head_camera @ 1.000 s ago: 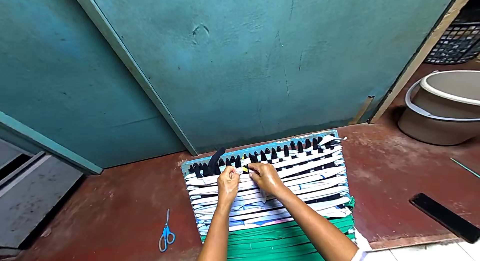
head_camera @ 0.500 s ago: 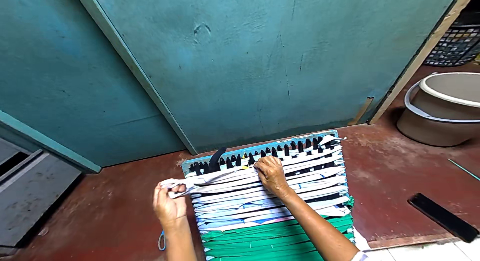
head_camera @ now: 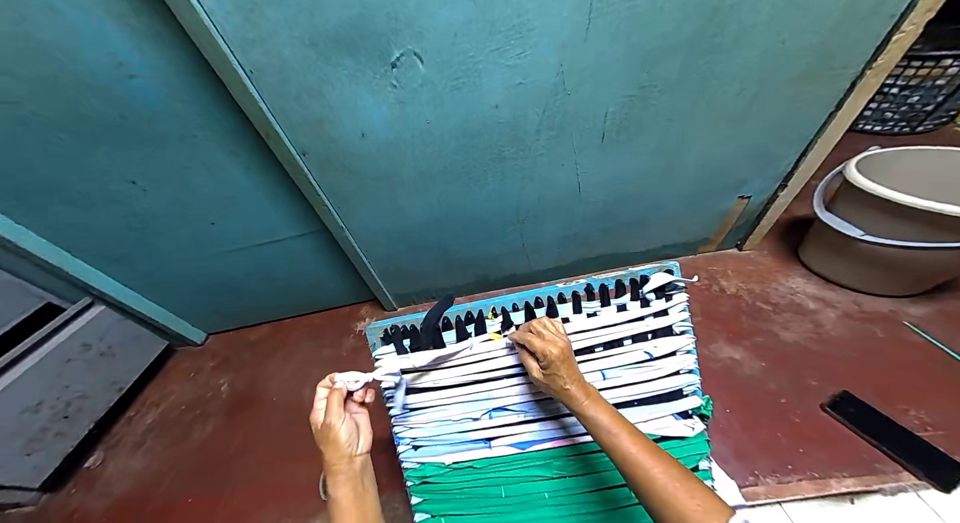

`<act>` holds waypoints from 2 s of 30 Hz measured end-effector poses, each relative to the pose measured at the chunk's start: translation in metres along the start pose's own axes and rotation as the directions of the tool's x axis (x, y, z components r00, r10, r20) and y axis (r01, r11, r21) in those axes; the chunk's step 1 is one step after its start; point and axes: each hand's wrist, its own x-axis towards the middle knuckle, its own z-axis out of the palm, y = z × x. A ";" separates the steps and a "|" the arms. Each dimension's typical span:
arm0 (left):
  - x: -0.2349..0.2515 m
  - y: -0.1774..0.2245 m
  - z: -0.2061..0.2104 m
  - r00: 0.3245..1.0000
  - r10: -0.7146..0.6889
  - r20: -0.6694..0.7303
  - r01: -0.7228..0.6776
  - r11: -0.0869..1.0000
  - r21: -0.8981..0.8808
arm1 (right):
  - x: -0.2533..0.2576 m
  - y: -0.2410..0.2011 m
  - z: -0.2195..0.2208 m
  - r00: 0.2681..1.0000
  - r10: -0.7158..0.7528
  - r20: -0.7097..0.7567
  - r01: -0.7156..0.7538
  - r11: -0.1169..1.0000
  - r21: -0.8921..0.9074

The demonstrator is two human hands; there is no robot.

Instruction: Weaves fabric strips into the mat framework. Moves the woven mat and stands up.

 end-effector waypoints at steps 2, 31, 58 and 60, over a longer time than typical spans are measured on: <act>-0.015 0.005 0.000 0.994 0.063 0.095 -0.072 0.993 0.092 | 0.007 -0.020 -0.002 1.000 -0.002 0.027 -0.002 0.989 0.148; -0.038 -0.030 0.105 0.700 -0.557 0.447 -0.518 0.034 0.854 | 0.018 -0.032 0.021 0.871 0.042 0.489 -0.071 0.997 0.041; -0.033 -0.067 0.077 0.601 -0.571 0.560 0.481 0.817 0.317 | 0.046 -0.045 0.044 0.764 0.444 0.468 -0.302 0.887 -0.349; -0.034 -0.063 0.077 0.695 -0.471 0.542 0.151 0.834 0.531 | 0.060 -0.048 0.038 0.603 0.535 0.592 -0.397 0.845 -0.359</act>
